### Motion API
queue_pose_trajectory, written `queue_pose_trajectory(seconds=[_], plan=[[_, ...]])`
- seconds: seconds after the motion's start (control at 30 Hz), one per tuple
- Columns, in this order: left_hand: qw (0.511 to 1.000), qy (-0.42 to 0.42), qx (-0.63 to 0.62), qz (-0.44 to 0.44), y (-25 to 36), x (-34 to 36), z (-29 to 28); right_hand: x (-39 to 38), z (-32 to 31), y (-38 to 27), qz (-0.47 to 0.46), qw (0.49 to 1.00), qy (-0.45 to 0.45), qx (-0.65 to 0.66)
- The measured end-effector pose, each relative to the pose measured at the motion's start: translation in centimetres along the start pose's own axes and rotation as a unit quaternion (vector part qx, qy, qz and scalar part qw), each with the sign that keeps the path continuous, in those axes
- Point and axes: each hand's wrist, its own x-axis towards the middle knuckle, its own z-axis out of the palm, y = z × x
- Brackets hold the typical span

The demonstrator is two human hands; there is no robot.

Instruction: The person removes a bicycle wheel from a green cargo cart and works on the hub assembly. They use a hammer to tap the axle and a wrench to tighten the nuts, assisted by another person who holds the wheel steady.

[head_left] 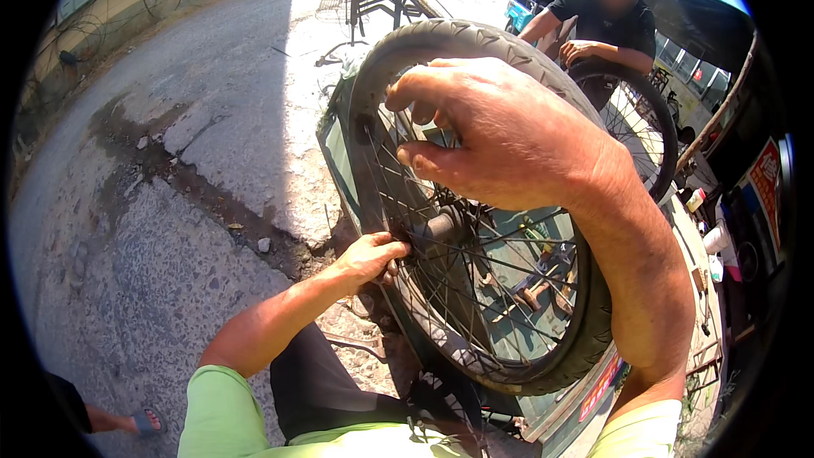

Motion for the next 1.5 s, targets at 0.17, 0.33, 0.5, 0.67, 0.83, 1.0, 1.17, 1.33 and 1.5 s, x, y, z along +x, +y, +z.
queue_pose_trajectory(seconds=[0.17,0.33,0.5,0.67,0.83,1.0,1.17,1.33,1.5], plan=[[0.71,0.106,0.579,0.388,2.7,-2.2,0.2,0.0,0.1,0.1,-0.005,1.0,-0.006,0.013],[0.813,0.091,0.51,0.264,2.1,-2.1,0.4,-0.5,0.4,0.3,0.011,0.999,-0.019,-0.029],[0.997,-0.016,-0.026,-0.071,1.1,-1.2,-0.7,-0.5,0.1,-0.3,0.007,1.0,-0.014,-0.004],[0.981,-0.001,-0.113,-0.16,1.2,-0.4,-0.2,-0.4,0.4,-0.1,0.014,1.0,-0.016,-0.001],[0.993,-0.001,0.097,0.059,1.0,-0.6,-0.4,-0.1,0.3,-0.7,0.021,1.0,-0.016,0.014],[0.722,0.113,0.537,0.421,1.5,-1.8,-0.1,-0.1,0.4,0.2,-0.004,1.0,-0.019,0.012],[0.832,0.108,0.438,0.324,1.7,-2.5,0.3,-0.5,0.4,0.1,-0.006,1.0,-0.011,0.0],[0.999,-0.002,-0.009,-0.051,0.1,-0.3,-0.7,0.0,0.0,-0.4,0.018,0.999,-0.038,0.004],[0.968,-0.02,-0.177,-0.177,1.4,-0.4,0.1,-0.2,0.4,0.7,-0.019,1.0,-0.018,-0.004]])
